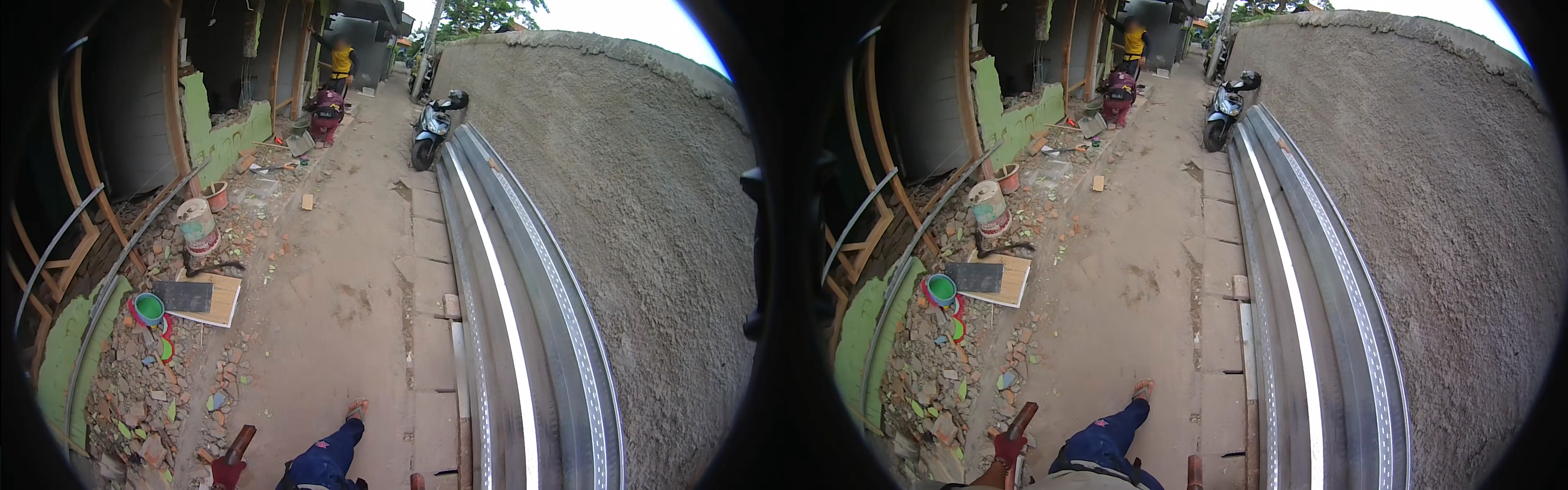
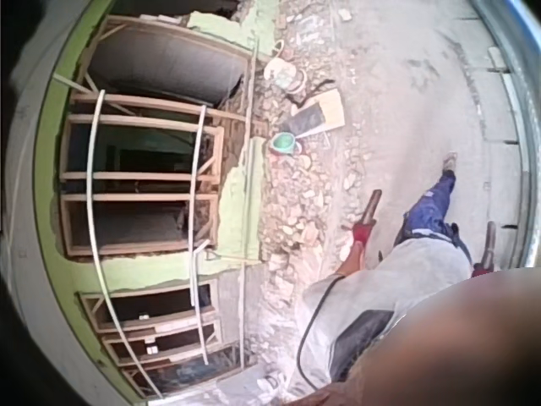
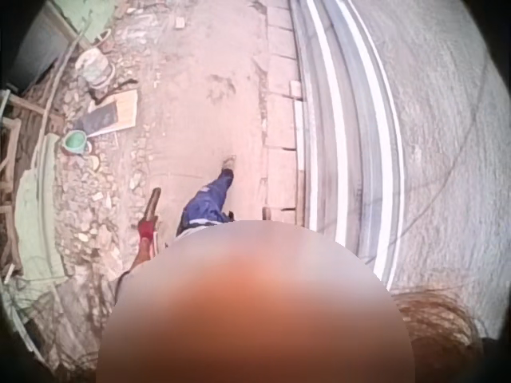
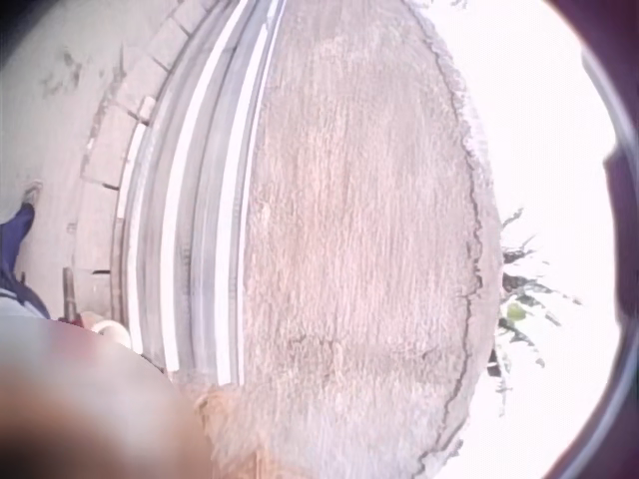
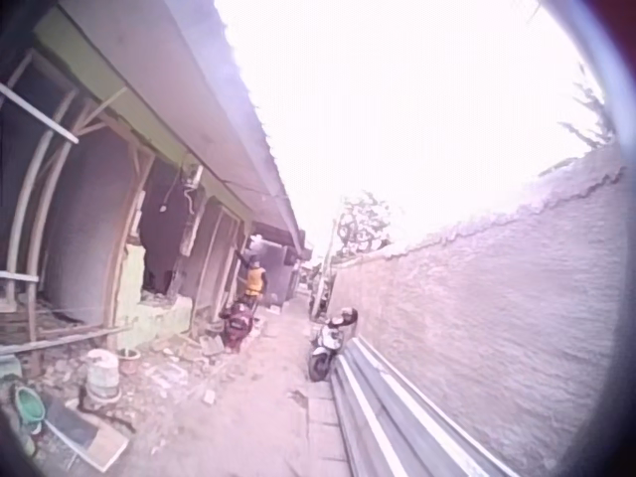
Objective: The person uses a shovel to scoop rubble and debris from the ground and deposits it into a red wheelbarrow. The person repeatedly shovels debris from a pile near a partially demolished wall and loads it into the wheelbarrow.
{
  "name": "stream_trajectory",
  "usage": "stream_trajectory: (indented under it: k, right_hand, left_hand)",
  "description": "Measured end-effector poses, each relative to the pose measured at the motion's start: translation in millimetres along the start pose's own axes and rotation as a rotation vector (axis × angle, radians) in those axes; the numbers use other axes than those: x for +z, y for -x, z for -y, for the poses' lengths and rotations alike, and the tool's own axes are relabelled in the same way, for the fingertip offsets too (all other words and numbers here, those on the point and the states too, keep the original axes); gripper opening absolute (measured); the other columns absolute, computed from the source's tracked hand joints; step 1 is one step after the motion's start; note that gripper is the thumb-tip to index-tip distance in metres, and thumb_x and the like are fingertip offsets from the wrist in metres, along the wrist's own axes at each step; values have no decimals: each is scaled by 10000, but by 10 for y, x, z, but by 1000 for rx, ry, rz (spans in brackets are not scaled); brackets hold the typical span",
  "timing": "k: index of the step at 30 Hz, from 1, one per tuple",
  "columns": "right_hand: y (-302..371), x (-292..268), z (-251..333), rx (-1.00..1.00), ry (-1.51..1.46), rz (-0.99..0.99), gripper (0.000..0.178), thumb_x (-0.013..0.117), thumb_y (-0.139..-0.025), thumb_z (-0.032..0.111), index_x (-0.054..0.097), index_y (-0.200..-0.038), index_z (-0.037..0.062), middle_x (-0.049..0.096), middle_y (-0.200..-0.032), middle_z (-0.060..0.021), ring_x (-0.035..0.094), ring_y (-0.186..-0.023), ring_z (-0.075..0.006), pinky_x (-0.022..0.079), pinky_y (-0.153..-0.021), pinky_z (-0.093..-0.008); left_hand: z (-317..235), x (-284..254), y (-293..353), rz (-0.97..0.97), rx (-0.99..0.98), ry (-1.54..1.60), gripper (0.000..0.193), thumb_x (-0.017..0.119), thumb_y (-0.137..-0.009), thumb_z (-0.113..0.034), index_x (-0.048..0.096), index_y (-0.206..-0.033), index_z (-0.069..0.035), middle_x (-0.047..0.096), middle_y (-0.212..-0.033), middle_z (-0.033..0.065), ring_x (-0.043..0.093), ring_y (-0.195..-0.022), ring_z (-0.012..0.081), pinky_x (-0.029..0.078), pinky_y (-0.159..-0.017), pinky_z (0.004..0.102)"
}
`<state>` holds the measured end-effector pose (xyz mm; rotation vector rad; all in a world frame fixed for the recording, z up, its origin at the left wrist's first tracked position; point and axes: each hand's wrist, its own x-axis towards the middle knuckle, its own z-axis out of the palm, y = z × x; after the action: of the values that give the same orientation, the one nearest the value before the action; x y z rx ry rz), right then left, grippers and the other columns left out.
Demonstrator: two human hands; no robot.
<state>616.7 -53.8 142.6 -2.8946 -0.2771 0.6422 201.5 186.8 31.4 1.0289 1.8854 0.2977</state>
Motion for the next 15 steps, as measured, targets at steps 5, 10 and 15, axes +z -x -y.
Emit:
stream_trajectory:
  k: [5, 10, 15]
  right_hand:
    - [-940, -110, 554, -62, 56, 14, 575, 704, -740, 412, 562, -1183, 74, 617, -1098, -231, 618, -1005, -394, 501, -830, -503]
    - [-1826, -260, 1147, -65, 80, 26, 605, 687, -761, 420, 527, -1245, 94, 590, -1166, -233, 597, -1056, -398, 492, -855, -517]
    - [-2515, -420, 1533, -49, 99, 42, 637, 670, -783, 428, 492, -1307, 114, 562, -1235, -234, 576, -1108, -401, 483, -881, -531]
  left_hand:
    - [-492, 679, -409, 72, 14, -344, 500, 809, -610, -450, 712, -837, -15, 713, -791, 144, 696, -738, 252, 538, -682, 375]
    - [-1255, 1251, -735, 140, 9, -354, 593, 778, -599, -539, 730, -892, -26, 722, -854, 160, 703, -839, 285, 544, -753, 373]
    - [-2114, 1610, -1061, 160, -4, -344, 565, 797, -614, -491, 726, -920, -22, 722, -845, 152, 703, -829, 279, 544, -754, 370]
